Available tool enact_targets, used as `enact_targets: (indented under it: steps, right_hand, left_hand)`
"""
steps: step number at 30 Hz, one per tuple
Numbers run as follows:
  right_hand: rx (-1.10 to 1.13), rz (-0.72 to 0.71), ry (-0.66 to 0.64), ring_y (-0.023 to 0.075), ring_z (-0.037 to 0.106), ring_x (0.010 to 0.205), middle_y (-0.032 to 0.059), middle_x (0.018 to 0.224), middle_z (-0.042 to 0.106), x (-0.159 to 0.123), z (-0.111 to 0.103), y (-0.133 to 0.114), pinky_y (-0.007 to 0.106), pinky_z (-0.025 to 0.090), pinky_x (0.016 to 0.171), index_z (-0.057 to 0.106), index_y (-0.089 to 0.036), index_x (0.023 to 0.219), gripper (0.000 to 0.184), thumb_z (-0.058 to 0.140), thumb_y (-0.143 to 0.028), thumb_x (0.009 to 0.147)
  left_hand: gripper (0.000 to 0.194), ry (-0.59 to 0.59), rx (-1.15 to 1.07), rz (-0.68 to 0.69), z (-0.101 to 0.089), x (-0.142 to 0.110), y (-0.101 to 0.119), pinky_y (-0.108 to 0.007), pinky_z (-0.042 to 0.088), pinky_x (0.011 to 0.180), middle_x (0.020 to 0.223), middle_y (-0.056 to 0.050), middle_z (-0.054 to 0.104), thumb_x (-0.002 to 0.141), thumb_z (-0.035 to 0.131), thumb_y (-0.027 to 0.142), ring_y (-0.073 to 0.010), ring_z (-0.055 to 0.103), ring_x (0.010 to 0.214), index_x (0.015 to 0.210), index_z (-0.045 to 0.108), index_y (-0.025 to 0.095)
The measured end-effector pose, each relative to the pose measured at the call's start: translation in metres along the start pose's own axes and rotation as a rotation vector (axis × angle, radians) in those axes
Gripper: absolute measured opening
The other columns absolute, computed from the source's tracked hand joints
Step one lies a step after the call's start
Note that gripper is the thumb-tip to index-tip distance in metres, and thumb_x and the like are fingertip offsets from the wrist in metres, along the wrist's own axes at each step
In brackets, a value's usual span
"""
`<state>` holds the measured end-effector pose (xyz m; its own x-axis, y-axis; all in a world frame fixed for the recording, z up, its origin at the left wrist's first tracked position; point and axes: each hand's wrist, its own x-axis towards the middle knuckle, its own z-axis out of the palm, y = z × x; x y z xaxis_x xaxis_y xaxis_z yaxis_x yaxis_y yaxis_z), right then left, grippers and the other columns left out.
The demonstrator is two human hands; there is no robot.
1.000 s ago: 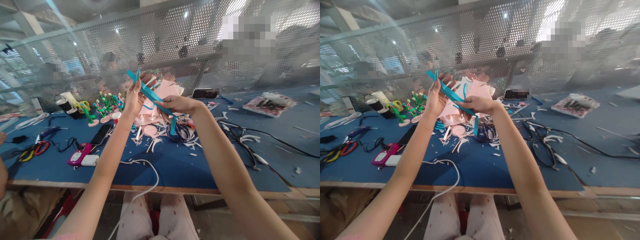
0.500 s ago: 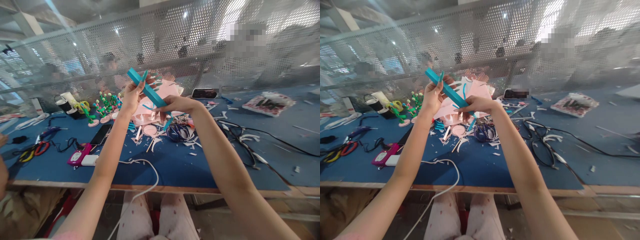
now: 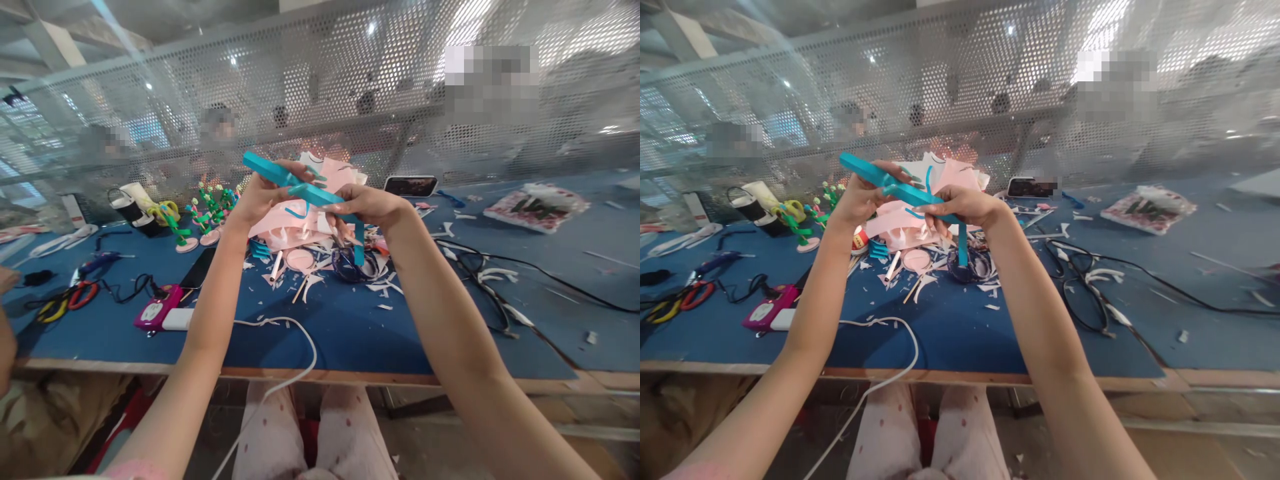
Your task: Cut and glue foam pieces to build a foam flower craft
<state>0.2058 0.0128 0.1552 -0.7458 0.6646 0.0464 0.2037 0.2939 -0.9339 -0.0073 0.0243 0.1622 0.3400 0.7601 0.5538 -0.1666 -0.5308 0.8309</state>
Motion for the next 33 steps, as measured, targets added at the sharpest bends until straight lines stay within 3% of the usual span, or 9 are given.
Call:
enact_targets:
  steps: [6, 11, 14, 21, 27, 33]
  right_hand:
    - [-0.012, 0.06, 0.023, 0.0138, 0.063, 0.062, 0.0042, 0.06, 0.067, 0.002, 0.006, -0.003, 0.023, 0.05, 0.054, 0.066, -0.014, 0.068, 0.041, 0.074, -0.052, 0.056]
    - [-0.062, -0.084, 0.307, 0.0159, 0.065, 0.079, 0.0067, 0.09, 0.071, 0.01, 0.013, -0.004, 0.03, 0.054, 0.073, 0.07, -0.015, 0.09, 0.042, 0.073, -0.045, 0.061]
    - [-0.143, -0.172, 0.456, 0.018, 0.065, 0.082, 0.0063, 0.087, 0.071, 0.014, 0.015, -0.005, 0.034, 0.053, 0.079, 0.072, -0.016, 0.086, 0.037, 0.075, -0.042, 0.06]
    - [-0.335, -0.231, 0.544, 0.0212, 0.065, 0.08, 0.0057, 0.081, 0.072, 0.018, 0.02, -0.01, 0.036, 0.053, 0.075, 0.074, -0.017, 0.084, 0.03, 0.073, -0.039, 0.063]
    - [-0.297, -0.213, 0.585, 0.0241, 0.066, 0.085, 0.0057, 0.082, 0.072, 0.023, 0.017, -0.004, 0.035, 0.054, 0.073, 0.075, -0.019, 0.085, 0.031, 0.07, -0.043, 0.066]
    - [-0.365, -0.182, 0.642, 0.0274, 0.065, 0.089, 0.0087, 0.084, 0.073, 0.02, 0.015, -0.004, 0.035, 0.054, 0.075, 0.075, -0.016, 0.083, 0.035, 0.072, -0.045, 0.063]
  left_hand:
    - [0.02, 0.027, 0.011, 0.02, 0.0, 0.005, -0.007, -0.031, 0.056, 0.075, 0.067, 0.002, 0.066, 0.059, 0.078, 0.024, -0.0196, 0.067, 0.086, 0.073, 0.064, 0.019]
    - [0.019, 0.139, -0.035, 0.018, 0.007, 0.008, -0.013, -0.034, 0.055, 0.077, 0.063, 0.0, 0.066, 0.061, 0.077, 0.026, -0.0199, 0.068, 0.085, 0.066, 0.062, 0.017]
    - [0.018, 0.231, -0.037, 0.016, 0.014, 0.009, -0.016, -0.036, 0.054, 0.079, 0.064, -0.001, 0.067, 0.06, 0.077, 0.026, -0.0209, 0.067, 0.087, 0.063, 0.062, 0.016]
    - [0.014, 0.276, 0.017, 0.0, 0.025, 0.009, -0.025, -0.03, 0.052, 0.069, 0.062, 0.0, 0.069, 0.062, 0.073, 0.029, -0.0165, 0.066, 0.074, 0.061, 0.065, 0.018]
    - [0.008, 0.327, 0.02, -0.011, 0.027, 0.009, -0.025, -0.026, 0.051, 0.066, 0.062, 0.001, 0.067, 0.062, 0.071, 0.02, -0.0111, 0.062, 0.062, 0.059, 0.064, 0.016]
    - [0.01, 0.302, -0.057, -0.065, 0.027, 0.007, -0.019, -0.028, 0.052, 0.074, 0.074, -0.002, 0.071, 0.069, 0.068, 0.027, -0.0152, 0.067, 0.079, 0.07, 0.067, 0.017]
